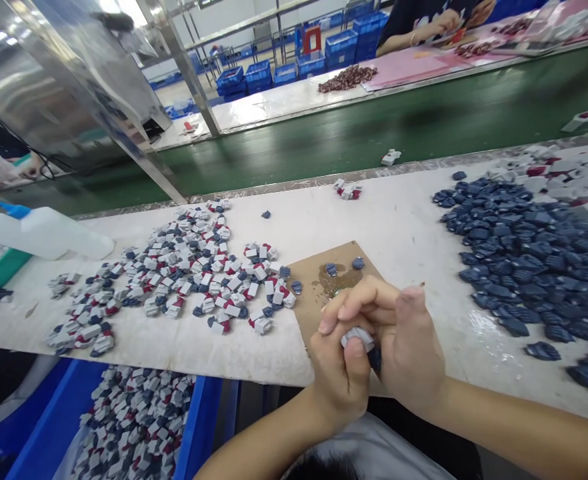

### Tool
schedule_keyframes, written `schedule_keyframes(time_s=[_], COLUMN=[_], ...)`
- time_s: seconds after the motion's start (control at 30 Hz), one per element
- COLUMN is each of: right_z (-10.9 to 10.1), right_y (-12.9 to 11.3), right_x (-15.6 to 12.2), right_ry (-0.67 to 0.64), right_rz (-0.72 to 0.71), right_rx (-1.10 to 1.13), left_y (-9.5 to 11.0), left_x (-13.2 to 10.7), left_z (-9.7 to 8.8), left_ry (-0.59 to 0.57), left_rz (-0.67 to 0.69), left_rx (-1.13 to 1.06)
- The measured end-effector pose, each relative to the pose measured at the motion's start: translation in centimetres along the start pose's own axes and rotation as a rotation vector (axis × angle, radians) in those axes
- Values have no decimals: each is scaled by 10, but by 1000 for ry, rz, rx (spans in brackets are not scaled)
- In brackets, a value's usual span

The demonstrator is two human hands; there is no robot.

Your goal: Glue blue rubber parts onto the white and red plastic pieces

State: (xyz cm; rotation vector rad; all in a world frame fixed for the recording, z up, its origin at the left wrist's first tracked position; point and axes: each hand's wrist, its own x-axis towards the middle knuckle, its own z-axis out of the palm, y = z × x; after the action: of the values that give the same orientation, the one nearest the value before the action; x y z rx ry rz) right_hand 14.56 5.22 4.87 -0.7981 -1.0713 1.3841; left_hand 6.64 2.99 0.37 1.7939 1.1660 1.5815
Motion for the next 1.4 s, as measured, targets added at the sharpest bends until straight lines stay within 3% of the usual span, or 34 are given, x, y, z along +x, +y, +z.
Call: schedule_keyframes(time_s=[0.1,0.2,0.3,0.43,0.53,0.7,0.83,0.93,1.03,1.13,1.3,1.4], right_z=[-2,-15,-33,-39,-26,20,64,96,133,179,247,254], right_y=[2,-5,-13,-11,1,47,89,108,118,125,130,122], right_x=[17,33,41,46,63,116,149,152,134,97,20,14], right_ry=[15,85,209,237,59,-410,-482,-523,-606,-713,-916,-972], right_rz=[-46,-210,-380,-341,-201,41,119,149,133,114,16,-100], right_rx=[-136,-309,-408,-571,-686,-974,-1114,-1171,-1176,-1138,-968,-878], left_y=[-10,-29,-49,-69,-77,-91,-102,-105,-102,-92,-64,-40], left_x=[13,22,24,28,36,48,54,55,45,20,-58,-99], left_z=[-20,-41,-53,-61,-76,-120,-163,-197,-230,-265,-322,-347], left_ry=[-112,-196,-261,-358,-351,-325,-404,-434,-433,-400,-119,26], left_rz=[127,236,232,247,180,39,3,-17,-66,-135,-269,-306], left_rx=[220,757,1168,1275,1312,1407,1403,1389,1396,1415,1395,1430])
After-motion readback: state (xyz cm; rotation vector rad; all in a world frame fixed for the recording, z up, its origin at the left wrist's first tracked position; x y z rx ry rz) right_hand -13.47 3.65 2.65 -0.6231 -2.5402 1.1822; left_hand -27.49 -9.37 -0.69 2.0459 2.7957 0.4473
